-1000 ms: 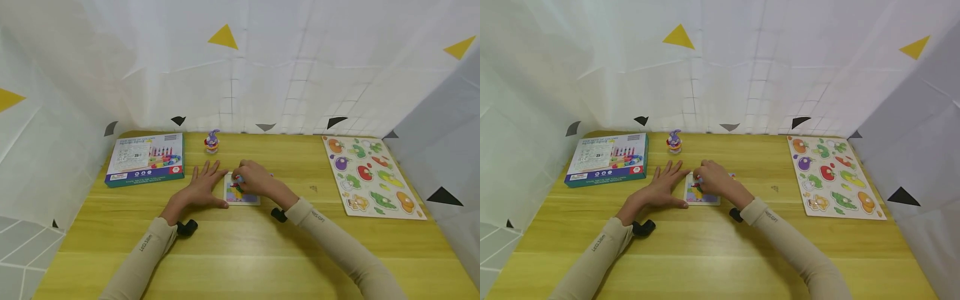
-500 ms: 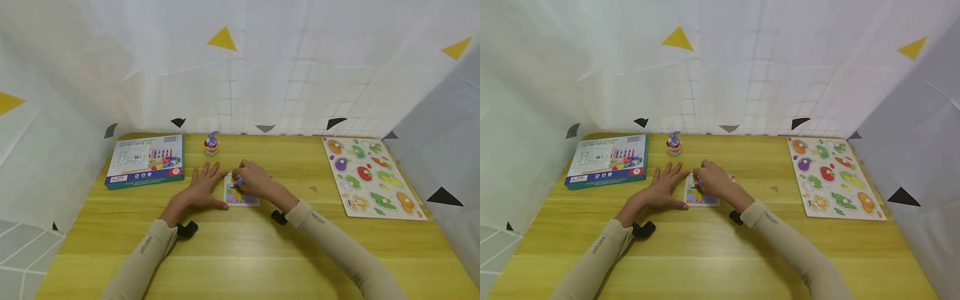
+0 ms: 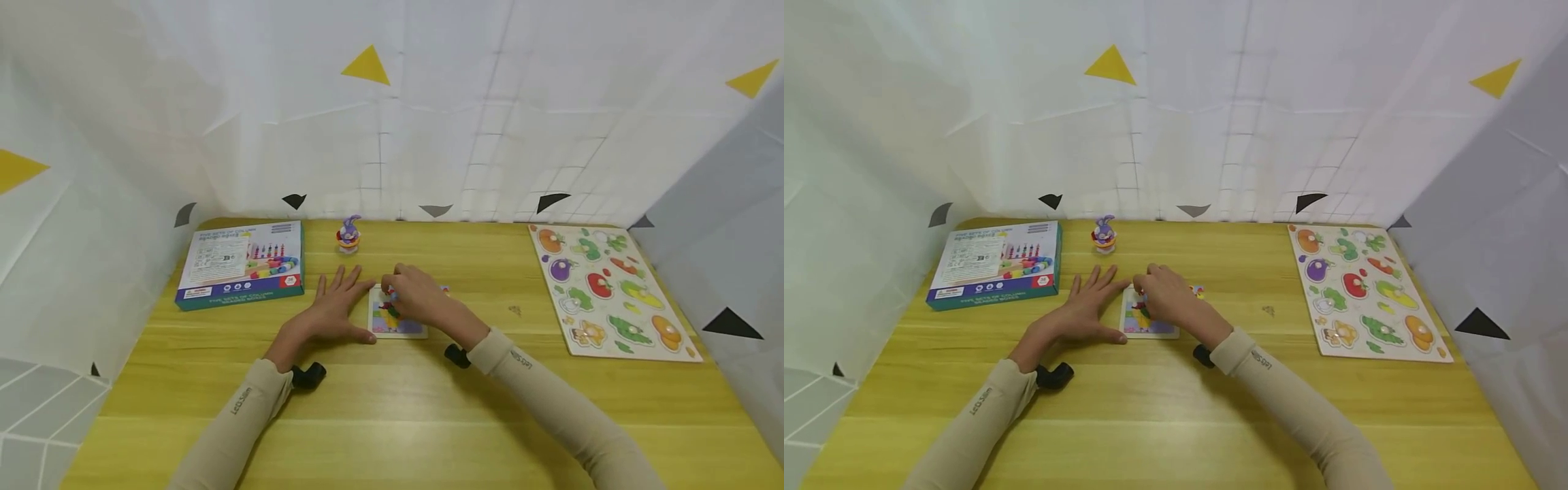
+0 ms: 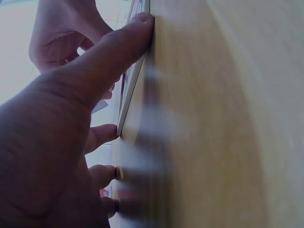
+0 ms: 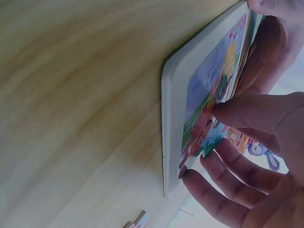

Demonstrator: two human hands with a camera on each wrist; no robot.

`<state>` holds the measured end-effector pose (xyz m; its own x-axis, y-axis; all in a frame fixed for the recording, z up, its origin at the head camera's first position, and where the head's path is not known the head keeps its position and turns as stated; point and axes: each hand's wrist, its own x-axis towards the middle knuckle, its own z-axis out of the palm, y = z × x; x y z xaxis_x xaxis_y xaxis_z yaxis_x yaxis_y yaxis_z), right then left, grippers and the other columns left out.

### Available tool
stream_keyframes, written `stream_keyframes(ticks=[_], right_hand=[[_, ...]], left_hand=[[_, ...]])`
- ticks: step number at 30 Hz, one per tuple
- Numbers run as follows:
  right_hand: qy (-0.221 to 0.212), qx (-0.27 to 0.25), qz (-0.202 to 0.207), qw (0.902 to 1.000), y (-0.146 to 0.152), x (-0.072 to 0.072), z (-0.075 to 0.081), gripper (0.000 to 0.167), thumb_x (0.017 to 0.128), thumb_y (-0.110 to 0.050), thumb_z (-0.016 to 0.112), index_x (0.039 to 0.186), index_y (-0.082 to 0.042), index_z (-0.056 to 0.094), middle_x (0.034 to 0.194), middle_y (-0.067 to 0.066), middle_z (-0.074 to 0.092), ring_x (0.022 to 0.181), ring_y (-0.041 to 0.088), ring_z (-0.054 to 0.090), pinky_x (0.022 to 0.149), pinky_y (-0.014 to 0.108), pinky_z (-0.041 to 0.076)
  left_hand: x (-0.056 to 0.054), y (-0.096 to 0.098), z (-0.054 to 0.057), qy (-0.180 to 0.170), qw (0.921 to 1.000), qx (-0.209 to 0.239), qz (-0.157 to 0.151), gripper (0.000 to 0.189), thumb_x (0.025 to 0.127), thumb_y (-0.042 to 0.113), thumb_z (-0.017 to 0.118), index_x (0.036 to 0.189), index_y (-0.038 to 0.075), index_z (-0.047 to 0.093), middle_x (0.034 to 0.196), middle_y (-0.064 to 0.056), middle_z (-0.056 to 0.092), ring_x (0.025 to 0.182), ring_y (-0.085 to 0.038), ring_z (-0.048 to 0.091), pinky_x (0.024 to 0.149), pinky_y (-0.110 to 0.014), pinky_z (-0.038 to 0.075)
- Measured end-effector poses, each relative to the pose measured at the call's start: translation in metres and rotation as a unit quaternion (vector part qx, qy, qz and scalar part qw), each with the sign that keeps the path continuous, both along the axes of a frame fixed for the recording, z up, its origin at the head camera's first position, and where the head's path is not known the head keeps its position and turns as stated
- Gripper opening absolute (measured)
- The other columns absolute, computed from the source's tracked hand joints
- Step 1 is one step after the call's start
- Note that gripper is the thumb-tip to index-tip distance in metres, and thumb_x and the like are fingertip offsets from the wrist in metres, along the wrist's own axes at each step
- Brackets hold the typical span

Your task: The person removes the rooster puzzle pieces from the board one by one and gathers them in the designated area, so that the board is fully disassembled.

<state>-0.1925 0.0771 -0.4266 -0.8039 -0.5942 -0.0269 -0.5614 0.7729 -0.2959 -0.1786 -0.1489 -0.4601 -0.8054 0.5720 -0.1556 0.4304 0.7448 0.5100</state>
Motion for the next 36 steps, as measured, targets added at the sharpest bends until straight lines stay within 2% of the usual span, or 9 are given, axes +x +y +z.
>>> stream_keyframes(ticks=[8, 12, 17, 23, 28, 31, 36], right_hand=[[0.007, -0.003, -0.002, 1.0, 0.001, 0.001, -0.001, 0.025, 0.085, -0.002, 0.069, 0.107, -0.012, 0.072, 0.095, 0.004, 0.056, 0.078, 0.019, 0.052, 0.064, 0.032, 0.047], [-0.003, -0.01, -0.002, 0.9999, 0.002, 0.0, -0.001, 0.024, 0.085, -0.004, 0.071, 0.108, -0.011, 0.071, 0.096, 0.004, 0.057, 0.078, 0.018, 0.052, 0.065, 0.032, 0.048], [-0.016, -0.06, 0.006, 0.9981, 0.008, 0.001, 0.003, 0.026, 0.086, -0.005, 0.073, 0.111, -0.009, 0.071, 0.099, 0.005, 0.058, 0.08, 0.017, 0.053, 0.069, 0.032, 0.049], [0.012, -0.097, 0.033, 0.9947, 0.016, 0.002, 0.014, 0.027, 0.083, -0.001, 0.073, 0.11, -0.005, 0.073, 0.099, 0.009, 0.061, 0.082, 0.019, 0.054, 0.07, 0.033, 0.05], [0.041, -0.106, 0.031, 0.9931, 0.025, -0.002, 0.023, 0.024, 0.082, 0.001, 0.073, 0.105, -0.005, 0.075, 0.096, 0.01, 0.062, 0.078, 0.019, 0.054, 0.066, 0.034, 0.049], [0.06, -0.108, 0.03, 0.9919, 0.031, -0.004, 0.027, 0.022, 0.082, 0.002, 0.074, 0.103, -0.006, 0.075, 0.094, 0.009, 0.062, 0.076, 0.019, 0.054, 0.065, 0.034, 0.049], [0.06, -0.091, 0.027, 0.9937, 0.041, -0.005, 0.033, 0.022, 0.083, -0.001, 0.076, 0.104, -0.006, 0.076, 0.096, 0.007, 0.061, 0.078, 0.019, 0.055, 0.066, 0.034, 0.05]], left_hand=[[-0.002, 0.002, -0.001, 0.004, 1.0, 0.007, -0.006, 0.111, 0.072, 0.07, 0.077, 0.16, 0.025, 0.027, 0.167, -0.012, 0.0, 0.15, -0.04, -0.013, 0.111, -0.066, -0.013], [-0.001, 0.002, -0.002, 0.0, 1.0, 0.005, -0.003, 0.111, 0.072, 0.069, 0.077, 0.16, 0.025, 0.026, 0.167, -0.011, -0.001, 0.15, -0.039, -0.014, 0.112, -0.065, -0.014], [0.0, 0.002, -0.004, 0.002, 1.0, 0.001, -0.003, 0.112, 0.072, 0.07, 0.077, 0.16, 0.024, 0.026, 0.167, -0.011, -0.001, 0.15, -0.039, -0.014, 0.112, -0.065, -0.013], [0.001, 0.004, -0.001, -0.003, 1.0, 0.002, -0.001, 0.111, 0.073, 0.069, 0.077, 0.161, 0.025, 0.025, 0.167, -0.01, -0.003, 0.15, -0.038, -0.015, 0.113, -0.063, -0.014], [0.001, 0.004, 0.0, -0.001, 1.0, 0.002, 0.001, 0.111, 0.073, 0.069, 0.077, 0.161, 0.025, 0.025, 0.167, -0.01, -0.002, 0.15, -0.038, -0.014, 0.113, -0.061, -0.014], [0.001, 0.003, 0.001, 0.003, 1.0, 0.0, 0.0, 0.112, 0.072, 0.069, 0.077, 0.161, 0.024, 0.025, 0.167, -0.011, -0.002, 0.15, -0.039, -0.013, 0.113, -0.062, -0.014], [0.001, 0.002, 0.001, 0.003, 1.0, -0.005, 0.002, 0.113, 0.071, 0.071, 0.077, 0.161, 0.025, 0.024, 0.167, -0.01, -0.003, 0.15, -0.038, -0.014, 0.113, -0.062, -0.014]])
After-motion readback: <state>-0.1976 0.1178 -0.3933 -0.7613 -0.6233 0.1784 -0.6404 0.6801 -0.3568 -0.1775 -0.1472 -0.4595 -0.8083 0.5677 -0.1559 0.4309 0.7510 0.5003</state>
